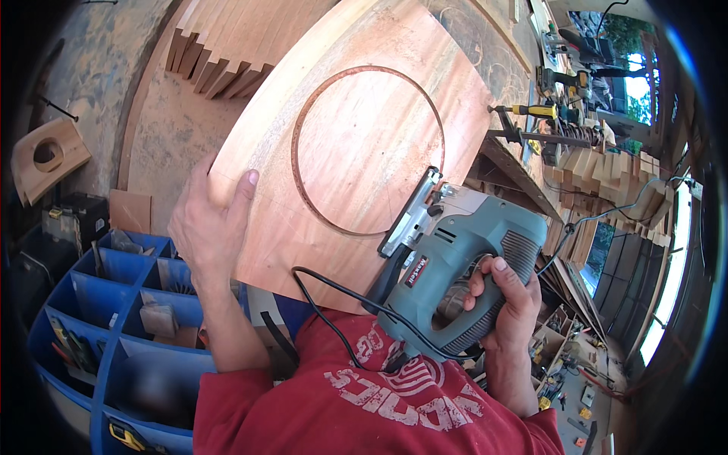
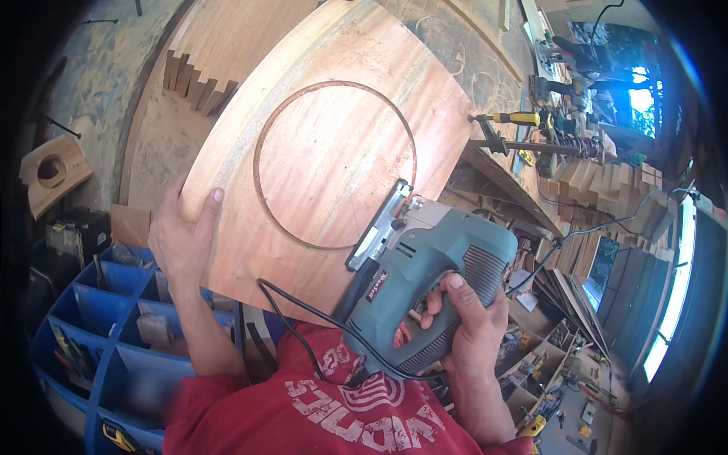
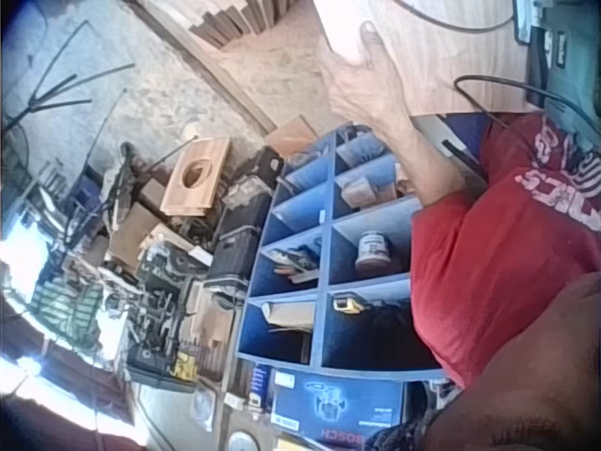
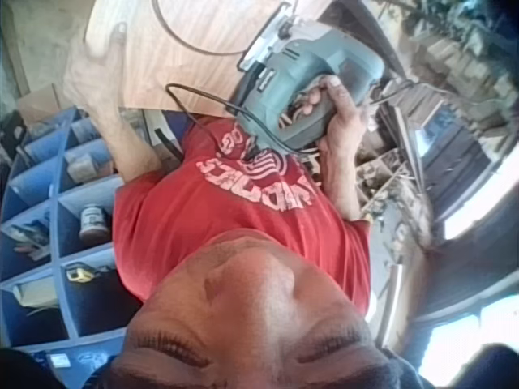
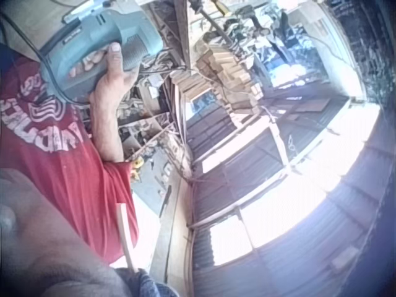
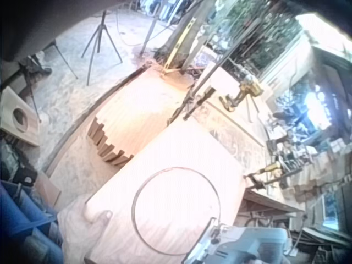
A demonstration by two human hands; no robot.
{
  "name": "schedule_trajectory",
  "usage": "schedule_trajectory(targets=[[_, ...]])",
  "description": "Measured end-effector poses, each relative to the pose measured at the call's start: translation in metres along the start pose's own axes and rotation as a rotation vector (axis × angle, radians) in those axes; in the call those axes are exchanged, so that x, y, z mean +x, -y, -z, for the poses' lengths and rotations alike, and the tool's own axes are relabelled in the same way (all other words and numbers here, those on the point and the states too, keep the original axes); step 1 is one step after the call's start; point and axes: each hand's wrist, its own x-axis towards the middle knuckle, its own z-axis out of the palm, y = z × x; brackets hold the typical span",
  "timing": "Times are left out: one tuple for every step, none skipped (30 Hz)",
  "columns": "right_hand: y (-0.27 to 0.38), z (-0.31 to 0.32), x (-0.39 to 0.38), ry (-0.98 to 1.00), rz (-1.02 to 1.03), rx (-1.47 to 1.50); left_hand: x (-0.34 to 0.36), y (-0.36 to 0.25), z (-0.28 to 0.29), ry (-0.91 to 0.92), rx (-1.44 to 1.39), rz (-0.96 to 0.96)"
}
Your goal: The person cuts a circle out of a wooden board using a jigsaw, unclamps the board from the workbench, and sets it onto a stack of wooden boards.
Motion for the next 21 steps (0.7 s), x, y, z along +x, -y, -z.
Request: schedule_trajectory(targets=[[0.0, 0.001, 0.0, 0.009, -0.018, 0.014, 0.0, 0.001, -0.001, -0.003, -0.003, 0.001], [0.0, 0.001, 0.001, 0.009, -0.019, 0.013, 0.0, 0.001, -0.001, -0.001, -0.002, 0.003], [-0.001, 0.002, 0.002, 0.015, -0.008, 0.018, 0.0, 0.0, 0.0, -0.006, 0.0, 0.0], [-0.001, 0.002, 0.003, 0.021, 0.003, 0.023, 0.0, 0.0, 0.0, -0.01, 0.003, -0.003], [-0.001, 0.002, 0.003, 0.021, 0.001, 0.022, -0.001, 0.001, 0.0, -0.009, 0.003, -0.002], [-0.001, 0.002, 0.003, 0.022, 0.002, 0.018, -0.001, 0.001, 0.0, -0.011, -0.001, 0.001], [-0.001, 0.002, 0.003, 0.023, 0.003, 0.015, -0.001, 0.001, 0.0, -0.013, -0.006, 0.004], [-0.001, 0.003, 0.004, 0.022, 0.002, 0.015, -0.001, 0.0, 0.0, -0.012, -0.006, 0.004], [-0.001, 0.004, 0.004, 0.022, 0.001, 0.013, -0.001, -0.002, 0.001, -0.006, -0.002, 0.012], [0.0, 0.005, 0.005, 0.021, 0.0, 0.011, -0.001, -0.004, 0.002, 0.0, 0.002, 0.02], [0.0, 0.006, 0.006, 0.02, -0.002, 0.014, -0.001, -0.005, 0.001, 0.0, 0.005, 0.018], [0.0, 0.008, 0.008, 0.02, 0.003, 0.004, -0.001, -0.006, 0.0, -0.002, 0.0, 0.006], [0.001, 0.01, 0.009, 0.018, 0.007, -0.005, -0.001, -0.007, -0.001, -0.005, -0.003, -0.006], [0.001, 0.008, 0.008, 0.021, 0.011, -0.012, -0.001, -0.003, 0.0, -0.007, -0.009, 0.0], [0.001, 0.007, 0.007, 0.039, 0.009, -0.025, -0.002, 0.0, 0.001, -0.013, -0.008, 0.001], [0.001, 0.005, 0.006, 0.056, 0.007, -0.037, -0.003, 0.004, 0.002, -0.018, -0.007, 0.003], [0.002, 0.006, 0.008, 0.056, 0.005, -0.033, -0.003, 0.002, 0.001, -0.018, -0.003, 0.0], [0.002, 0.007, 0.009, 0.048, 0.022, -0.075, -0.002, 0.0, 0.001, -0.026, -0.011, -0.003], [0.003, 0.008, 0.01, 0.041, 0.041, -0.119, -0.002, -0.001, 0.0, -0.034, -0.02, -0.006], [0.004, 0.01, 0.011, 0.04, 0.041, -0.116, -0.002, -0.002, 0.0, -0.034, -0.019, -0.009], [0.005, 0.012, 0.013, 0.053, 0.025, -0.108, -0.002, -0.002, 0.0, -0.035, 0.009, -0.009]])
